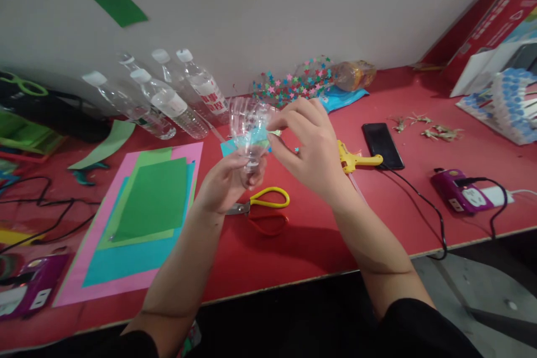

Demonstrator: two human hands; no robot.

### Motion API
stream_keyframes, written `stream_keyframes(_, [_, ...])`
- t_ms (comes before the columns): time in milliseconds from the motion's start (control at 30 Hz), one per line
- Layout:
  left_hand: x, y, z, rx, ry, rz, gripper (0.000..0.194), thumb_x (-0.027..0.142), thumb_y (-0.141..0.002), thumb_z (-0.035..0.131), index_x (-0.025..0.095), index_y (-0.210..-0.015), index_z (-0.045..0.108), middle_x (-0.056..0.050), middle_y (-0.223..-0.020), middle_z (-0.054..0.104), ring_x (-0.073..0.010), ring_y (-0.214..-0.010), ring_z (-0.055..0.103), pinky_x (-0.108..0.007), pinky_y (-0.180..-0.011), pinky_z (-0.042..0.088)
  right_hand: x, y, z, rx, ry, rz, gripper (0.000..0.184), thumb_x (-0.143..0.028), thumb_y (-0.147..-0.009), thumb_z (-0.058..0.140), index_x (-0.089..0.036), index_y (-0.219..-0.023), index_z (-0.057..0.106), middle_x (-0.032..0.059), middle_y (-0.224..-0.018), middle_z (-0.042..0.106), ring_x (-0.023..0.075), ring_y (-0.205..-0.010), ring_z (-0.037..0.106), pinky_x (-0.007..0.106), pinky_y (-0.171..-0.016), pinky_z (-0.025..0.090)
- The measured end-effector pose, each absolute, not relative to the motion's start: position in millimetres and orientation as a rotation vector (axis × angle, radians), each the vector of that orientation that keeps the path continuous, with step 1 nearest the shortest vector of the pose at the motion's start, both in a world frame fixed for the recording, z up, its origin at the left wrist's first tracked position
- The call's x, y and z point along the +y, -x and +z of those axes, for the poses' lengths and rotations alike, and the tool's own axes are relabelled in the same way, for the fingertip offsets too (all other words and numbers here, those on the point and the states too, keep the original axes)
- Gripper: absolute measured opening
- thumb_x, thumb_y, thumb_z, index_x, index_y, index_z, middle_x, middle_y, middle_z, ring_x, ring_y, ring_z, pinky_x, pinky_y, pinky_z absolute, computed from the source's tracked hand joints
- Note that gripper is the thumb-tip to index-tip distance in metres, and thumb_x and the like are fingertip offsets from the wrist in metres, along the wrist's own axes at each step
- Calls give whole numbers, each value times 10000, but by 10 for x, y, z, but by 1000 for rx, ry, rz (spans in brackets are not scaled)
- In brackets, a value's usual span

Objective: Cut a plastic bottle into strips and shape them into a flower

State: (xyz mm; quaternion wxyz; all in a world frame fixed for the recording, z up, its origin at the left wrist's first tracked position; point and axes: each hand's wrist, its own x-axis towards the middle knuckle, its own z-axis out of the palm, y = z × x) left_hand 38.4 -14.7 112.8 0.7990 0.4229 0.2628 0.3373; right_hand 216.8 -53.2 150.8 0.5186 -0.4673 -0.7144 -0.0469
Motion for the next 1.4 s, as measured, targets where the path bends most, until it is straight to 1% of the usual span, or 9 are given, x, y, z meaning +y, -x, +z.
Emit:
stream_keyframes(100, [-160,-384,1120,576,-956,702,238,259,-678,626,159,-884,563,11,-702,564,-69,-533,481,-208,-484,353,-557,-2192,1536,-1658,1156,-133,94,-186,-856,601,-258,-903,638,3,-897,612,201,-923,576,417,-871,443])
stream_keyframes(200, [-159,-383,1091,579,-999,692,275,257,-686,618,160,-939,568,13,-702,560,-72,-539,483,-208,-487,358,-566,-2219,1552,-1621,1198,-154,121,-205,-863,599,-265,-948,660,23,-952,607,217,-974,573,450,-923,423])
stream_keyframes(333, [-155,-389,1062,584,-1047,678,287,255,-693,623,163,-959,567,19,-676,551,-72,-532,470,-209,-480,357,-542,-2245,1550,-1652,1200,-89,132,-237,-879,586,-271,-974,670,26,-983,608,227,-1029,572,467,-954,413])
stream_keyframes(533, [-161,-395,1063,621,-1061,678,275,248,-709,621,160,-965,572,8,-710,580,-73,-547,491,-208,-481,368,-513,-2269,1542,-1643,1136,126,35,-255,-847,647,-225,-862,637,18,-950,624,188,-989,577,403,-943,434])
stream_keyframes(700, [-159,-392,1041,602,-1063,695,255,251,-714,619,163,-948,571,7,-715,580,-76,-561,493,-207,-486,371,-489,-2280,1500,-1552,1004,369,67,-179,-820,643,-222,-864,618,-5,-910,620,151,-919,578,349,-875,466])
stream_keyframes(867, [-159,-394,1047,594,-1011,692,276,232,-694,615,158,-958,589,6,-712,582,-74,-540,490,-214,-475,361,-461,-2285,1476,-1456,996,519,84,-165,-800,647,-223,-842,603,-28,-851,607,127,-840,591,312,-803,490])
stream_keyframes(1133, [-169,-420,1086,625,-950,676,308,250,-650,640,157,-935,571,15,-689,567,-68,-504,472,-216,-461,346,-467,-2274,1471,-1473,1043,409,97,-170,-847,598,-239,-897,643,-23,-882,636,134,-861,599,325,-825,497])
stream_keyframes(1300, [-168,-430,1088,631,-993,683,289,243,-661,629,156,-927,558,14,-693,571,-67,-518,477,-208,-470,358,-470,-2264,1468,-1491,1024,363,223,-123,-829,586,-245,-1009,636,-24,-868,599,124,-836,581,314,-814,495])
stream_keyframes(1400, [-173,-428,1084,647,-1033,696,286,241,-672,627,159,-937,558,15,-699,572,-71,-542,486,-200,-476,366,-465,-2256,1475,-1470,1041,335,178,-128,-810,602,-240,-947,609,-29,-844,579,119,-807,572,305,-790,493])
